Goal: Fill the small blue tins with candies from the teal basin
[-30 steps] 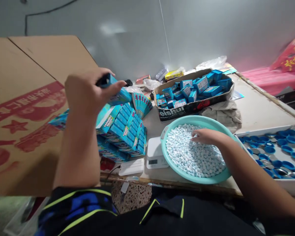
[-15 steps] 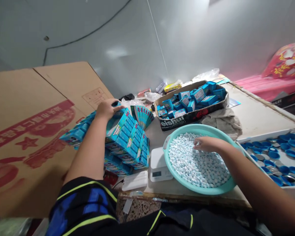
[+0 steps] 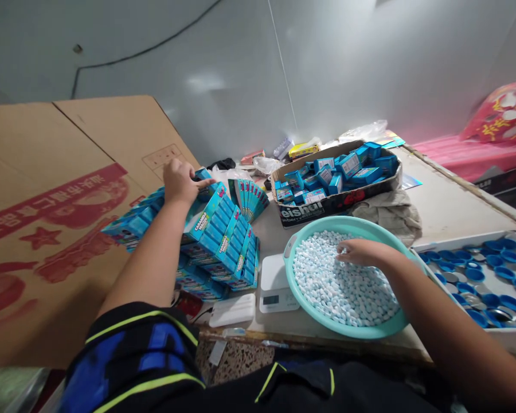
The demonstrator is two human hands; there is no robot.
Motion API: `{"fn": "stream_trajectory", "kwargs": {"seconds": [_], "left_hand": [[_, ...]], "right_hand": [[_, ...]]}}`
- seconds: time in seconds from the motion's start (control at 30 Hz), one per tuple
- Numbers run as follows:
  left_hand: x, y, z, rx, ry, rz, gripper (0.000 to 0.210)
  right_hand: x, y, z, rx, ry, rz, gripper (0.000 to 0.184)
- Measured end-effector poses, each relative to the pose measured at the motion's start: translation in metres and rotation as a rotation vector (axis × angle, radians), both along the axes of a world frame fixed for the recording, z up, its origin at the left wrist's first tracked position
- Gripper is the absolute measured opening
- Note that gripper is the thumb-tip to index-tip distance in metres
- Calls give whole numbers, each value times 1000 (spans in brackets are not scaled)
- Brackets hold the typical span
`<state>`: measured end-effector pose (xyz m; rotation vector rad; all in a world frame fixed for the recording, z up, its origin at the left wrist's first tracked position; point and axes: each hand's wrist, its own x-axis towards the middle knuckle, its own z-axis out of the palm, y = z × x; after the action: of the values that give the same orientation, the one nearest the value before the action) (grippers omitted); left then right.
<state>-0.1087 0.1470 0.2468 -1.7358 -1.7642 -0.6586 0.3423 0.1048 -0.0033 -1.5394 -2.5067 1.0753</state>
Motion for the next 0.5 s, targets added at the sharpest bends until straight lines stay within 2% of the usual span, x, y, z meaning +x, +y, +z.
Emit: {"fn": "stream_trajectory", "kwargs": {"seconds": [0.07,0.2,0.4,0.5], "left_hand": [[3,-2,1,-77,23,25,57],[7,-7,3,-114,42,46,51],[7,-6,-4,-595,-91,58,60],[7,-6,-7,-585,-116,37,61]], "right_hand": [[0,0,-1,2,6,-2,26],[0,0,0,-4,3,-9,23],[0,-2,1,5,6,-1,24],[-1,-1,-2,0,7,-6,24]]}}
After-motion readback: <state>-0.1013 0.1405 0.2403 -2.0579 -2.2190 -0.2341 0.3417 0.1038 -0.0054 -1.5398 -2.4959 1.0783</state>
